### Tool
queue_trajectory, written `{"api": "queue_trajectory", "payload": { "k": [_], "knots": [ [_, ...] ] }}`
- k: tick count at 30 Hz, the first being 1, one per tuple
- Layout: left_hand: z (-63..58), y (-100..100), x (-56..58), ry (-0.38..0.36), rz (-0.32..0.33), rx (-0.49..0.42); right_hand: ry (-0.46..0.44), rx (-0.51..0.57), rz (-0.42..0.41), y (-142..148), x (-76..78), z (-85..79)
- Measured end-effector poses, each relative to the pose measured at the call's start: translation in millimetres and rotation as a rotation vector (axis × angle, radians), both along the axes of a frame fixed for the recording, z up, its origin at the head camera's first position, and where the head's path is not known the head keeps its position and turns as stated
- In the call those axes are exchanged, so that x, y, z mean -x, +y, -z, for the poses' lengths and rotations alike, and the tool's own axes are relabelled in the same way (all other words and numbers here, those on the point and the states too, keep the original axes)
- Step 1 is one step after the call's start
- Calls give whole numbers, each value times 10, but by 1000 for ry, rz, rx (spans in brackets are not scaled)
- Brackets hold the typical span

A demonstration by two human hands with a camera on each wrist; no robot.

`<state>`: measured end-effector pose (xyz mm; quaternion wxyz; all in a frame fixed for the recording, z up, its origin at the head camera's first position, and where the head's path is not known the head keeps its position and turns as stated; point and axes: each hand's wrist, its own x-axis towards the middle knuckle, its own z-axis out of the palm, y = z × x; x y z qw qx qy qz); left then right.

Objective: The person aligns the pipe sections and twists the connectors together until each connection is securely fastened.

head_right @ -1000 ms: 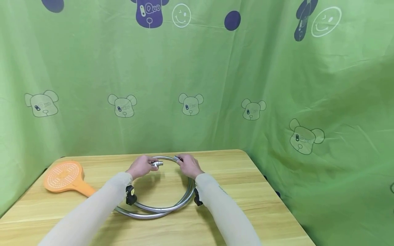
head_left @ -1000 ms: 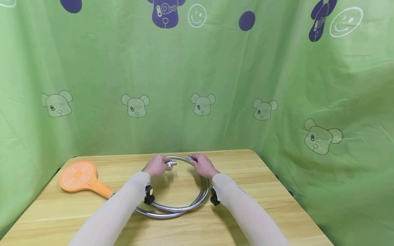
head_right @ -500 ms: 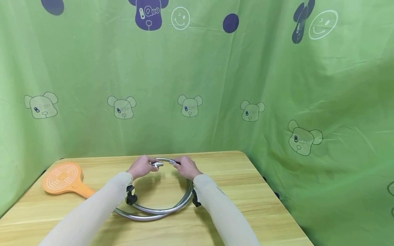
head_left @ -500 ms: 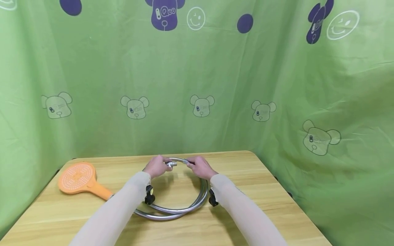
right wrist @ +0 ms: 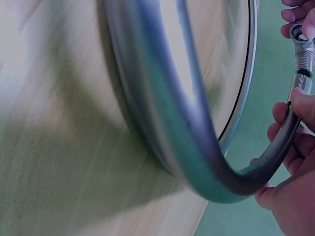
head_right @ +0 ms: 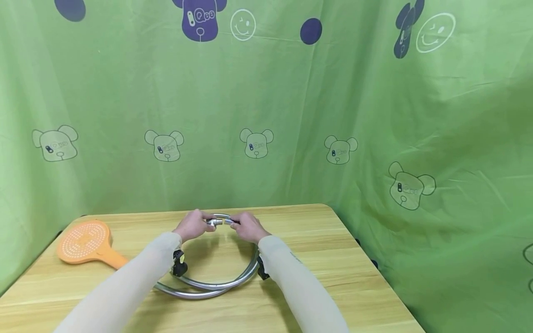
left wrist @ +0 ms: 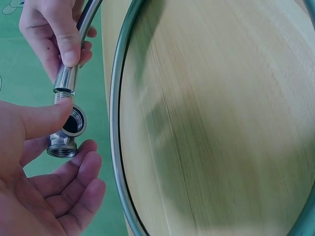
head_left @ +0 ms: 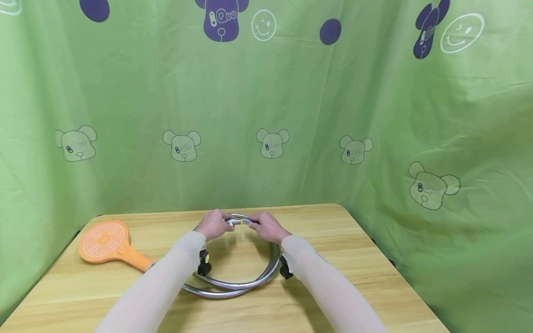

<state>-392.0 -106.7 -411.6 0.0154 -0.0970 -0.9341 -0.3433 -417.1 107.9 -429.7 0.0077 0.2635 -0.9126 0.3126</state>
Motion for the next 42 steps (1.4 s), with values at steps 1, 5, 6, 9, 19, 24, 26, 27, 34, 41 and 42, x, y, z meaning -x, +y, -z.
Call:
{"api": "queue_trajectory", "payload": {
  "k": [1, 5, 6, 9, 19, 24, 26, 27, 34, 41, 42],
  "knots": [
    [-4, 4, -1, 2, 0, 3, 2, 1, -4, -4, 0, -1],
    [-12, 19, 2, -8, -4, 4, 20, 3, -27, -17, -1, -4],
    [-12, 21, 3, -11, -2, 2, 17, 3, -30, -18, -1, -5],
    [-8, 23, 6, -14, 4, -6, 6, 5, -35, -18, 1, -5],
    [43, 15, 42, 6, 47, -37, -43, 31, -79, -5, -1, 6],
    [83, 13, 48, 4, 88, -119, -41, 32, -90, 1, -15, 13],
    [91, 18, 44, -9, 91, -146, -42, 33, -91, 5, -17, 16],
    [94, 20, 44, -12, 93, -154, -51, 35, -90, 8, -15, 20],
    [103, -4, 33, -13, 111, -173, -115, 74, -78, -17, 0, 54],
    [136, -28, 65, -5, 123, -189, -132, 86, -64, -33, -1, 73],
    [141, -33, 70, -9, 125, -197, -132, 86, -64, -35, -1, 73]
  ]
}}
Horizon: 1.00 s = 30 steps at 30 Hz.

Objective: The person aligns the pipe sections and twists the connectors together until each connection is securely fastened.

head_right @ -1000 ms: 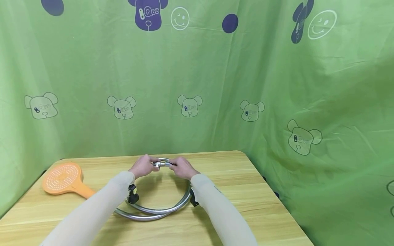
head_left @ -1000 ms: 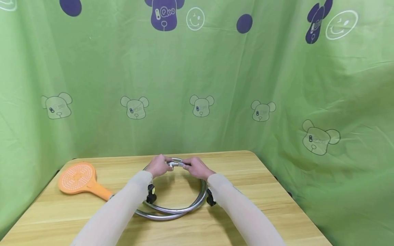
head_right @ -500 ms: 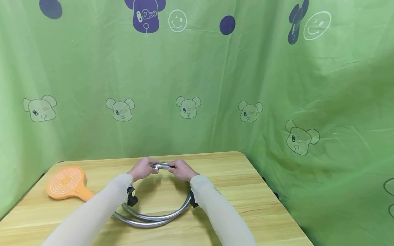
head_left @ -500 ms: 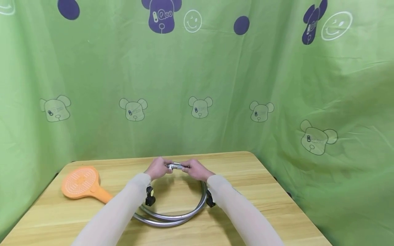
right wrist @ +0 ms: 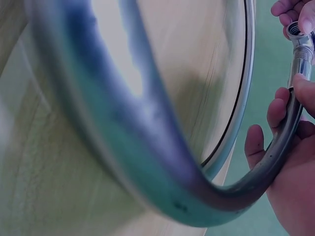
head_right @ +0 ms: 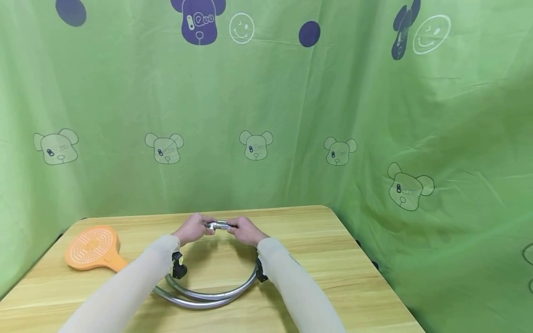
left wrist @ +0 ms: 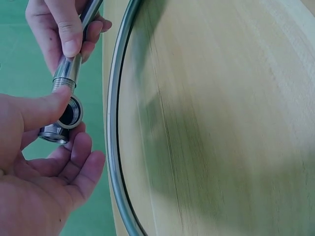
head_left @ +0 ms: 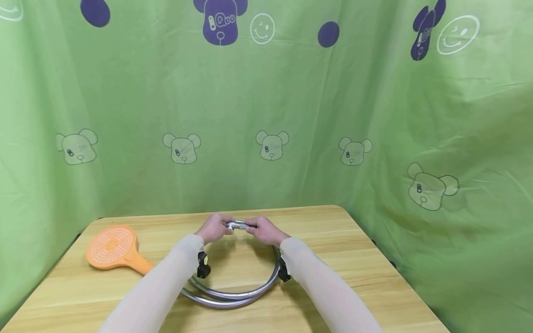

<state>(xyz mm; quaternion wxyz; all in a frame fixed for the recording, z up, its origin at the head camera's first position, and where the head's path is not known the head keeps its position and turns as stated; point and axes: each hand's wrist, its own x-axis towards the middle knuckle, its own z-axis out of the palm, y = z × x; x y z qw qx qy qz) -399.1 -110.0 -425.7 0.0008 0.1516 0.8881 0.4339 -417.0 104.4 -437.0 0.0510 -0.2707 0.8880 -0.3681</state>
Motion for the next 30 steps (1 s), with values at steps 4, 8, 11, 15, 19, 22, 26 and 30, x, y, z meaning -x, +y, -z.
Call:
{"api": "queue_trajectory", "payload": {
  "k": [4, 8, 11, 15, 19, 22, 26, 30],
  "knots": [
    [19, -23, 18, -16, 11, -21, -18, 9, -6, -11, 1, -1],
    [31, -34, 26, -20, 19, -32, -36, 15, -10, -17, 8, 0],
    [33, -37, 22, -13, 24, -35, -61, 16, -17, -16, 22, 0],
    [24, -43, 10, -17, 29, -43, -80, 3, -32, -12, 50, -14],
    [6, -53, 3, -33, 27, -63, -96, -6, -43, -8, 68, -48],
    [0, -62, -2, -41, 23, -76, -115, -4, -48, -11, 77, -68],
    [10, -78, -5, -39, 21, -78, -118, -13, -40, -33, 88, -74],
    [15, -96, -1, -28, 19, -69, -75, -14, -27, -65, 94, -75]
  ]
}}
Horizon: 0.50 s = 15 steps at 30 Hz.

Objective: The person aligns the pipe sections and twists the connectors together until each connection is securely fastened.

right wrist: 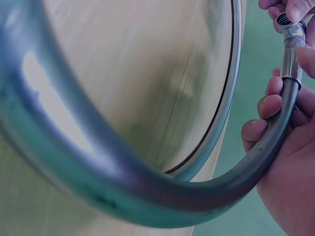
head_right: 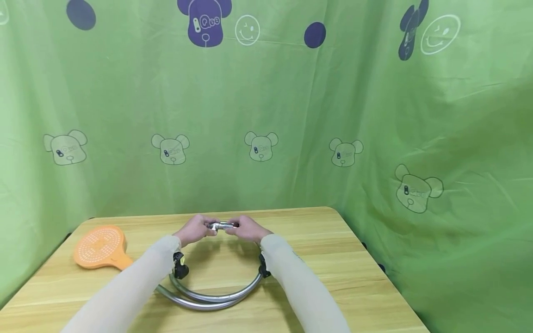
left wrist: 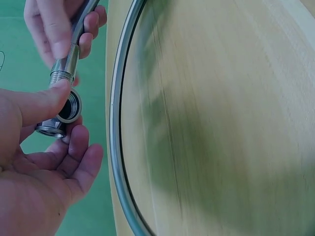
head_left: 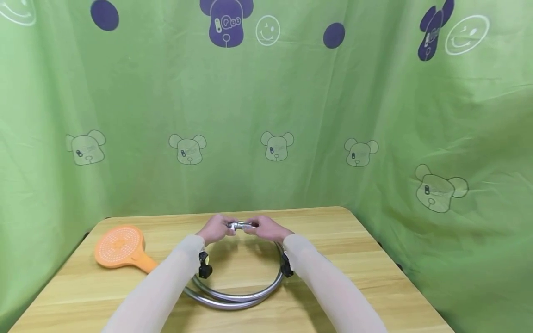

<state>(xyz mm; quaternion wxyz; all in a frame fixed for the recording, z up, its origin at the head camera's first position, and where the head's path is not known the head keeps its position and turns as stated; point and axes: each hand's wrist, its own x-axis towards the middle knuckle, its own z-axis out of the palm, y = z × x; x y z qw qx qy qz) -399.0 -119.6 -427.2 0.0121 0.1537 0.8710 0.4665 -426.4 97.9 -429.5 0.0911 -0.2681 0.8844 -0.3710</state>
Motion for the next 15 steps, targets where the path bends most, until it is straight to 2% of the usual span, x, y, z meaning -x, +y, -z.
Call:
{"api": "queue_trajectory", "payload": {
  "k": [7, 11, 15],
  "knots": [
    [-15, 22, -18, -8, -16, 1, 71, 35, 3, -8, 8, 8],
    [-6, 36, -26, -2, -25, -6, 67, 28, -16, 7, 15, 1],
    [9, 42, -30, 16, -24, -5, 27, 10, -30, 29, 32, -1]
  ]
}}
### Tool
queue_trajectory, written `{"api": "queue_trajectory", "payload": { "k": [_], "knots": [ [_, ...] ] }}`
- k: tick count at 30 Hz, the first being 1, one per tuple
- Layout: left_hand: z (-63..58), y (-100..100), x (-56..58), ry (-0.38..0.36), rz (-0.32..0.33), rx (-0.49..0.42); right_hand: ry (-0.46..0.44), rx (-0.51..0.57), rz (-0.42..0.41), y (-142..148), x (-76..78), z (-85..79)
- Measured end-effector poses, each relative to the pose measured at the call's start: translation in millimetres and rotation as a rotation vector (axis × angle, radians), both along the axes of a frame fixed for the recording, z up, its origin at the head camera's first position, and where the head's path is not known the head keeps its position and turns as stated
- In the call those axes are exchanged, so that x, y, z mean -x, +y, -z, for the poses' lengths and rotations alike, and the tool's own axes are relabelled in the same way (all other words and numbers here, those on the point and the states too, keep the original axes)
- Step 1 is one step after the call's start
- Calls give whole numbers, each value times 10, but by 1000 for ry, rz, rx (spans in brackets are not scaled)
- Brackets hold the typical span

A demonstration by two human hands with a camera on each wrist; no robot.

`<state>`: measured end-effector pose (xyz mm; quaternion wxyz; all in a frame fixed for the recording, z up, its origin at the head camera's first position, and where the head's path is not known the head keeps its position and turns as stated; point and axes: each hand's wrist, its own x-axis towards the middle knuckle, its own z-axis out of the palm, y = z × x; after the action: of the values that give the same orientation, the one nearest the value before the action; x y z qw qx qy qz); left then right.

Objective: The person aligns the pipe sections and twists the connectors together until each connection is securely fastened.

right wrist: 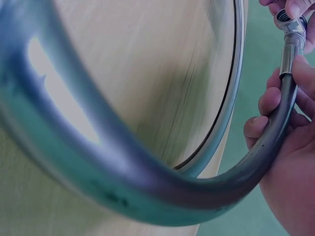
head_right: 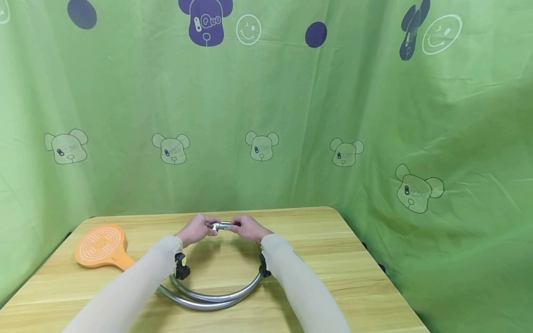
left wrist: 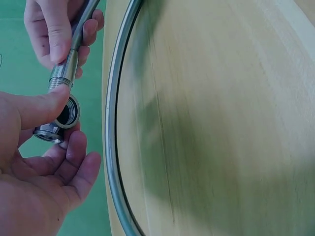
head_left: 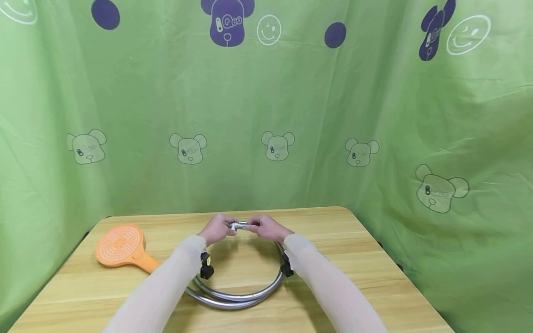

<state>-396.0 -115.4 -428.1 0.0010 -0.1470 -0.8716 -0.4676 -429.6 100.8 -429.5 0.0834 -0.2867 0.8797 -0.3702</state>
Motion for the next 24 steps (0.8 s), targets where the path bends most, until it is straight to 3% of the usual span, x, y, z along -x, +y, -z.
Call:
{"api": "queue_trajectory", "payload": {
  "k": [4, 11, 18, 24],
  "knots": [
    [29, 2, 14, 9, 9, 8, -27, -19, 18, 6, 13, 19],
    [28, 6, 16, 7, 6, 22, 21, 8, 33, -12, 11, 34],
    [14, -1, 22, 1, -14, 4, 22, 44, 18, -1, 35, 19],
    [30, -4, 19, 9, 11, -13, 16, 25, -12, 12, 21, 17]
  ]
}}
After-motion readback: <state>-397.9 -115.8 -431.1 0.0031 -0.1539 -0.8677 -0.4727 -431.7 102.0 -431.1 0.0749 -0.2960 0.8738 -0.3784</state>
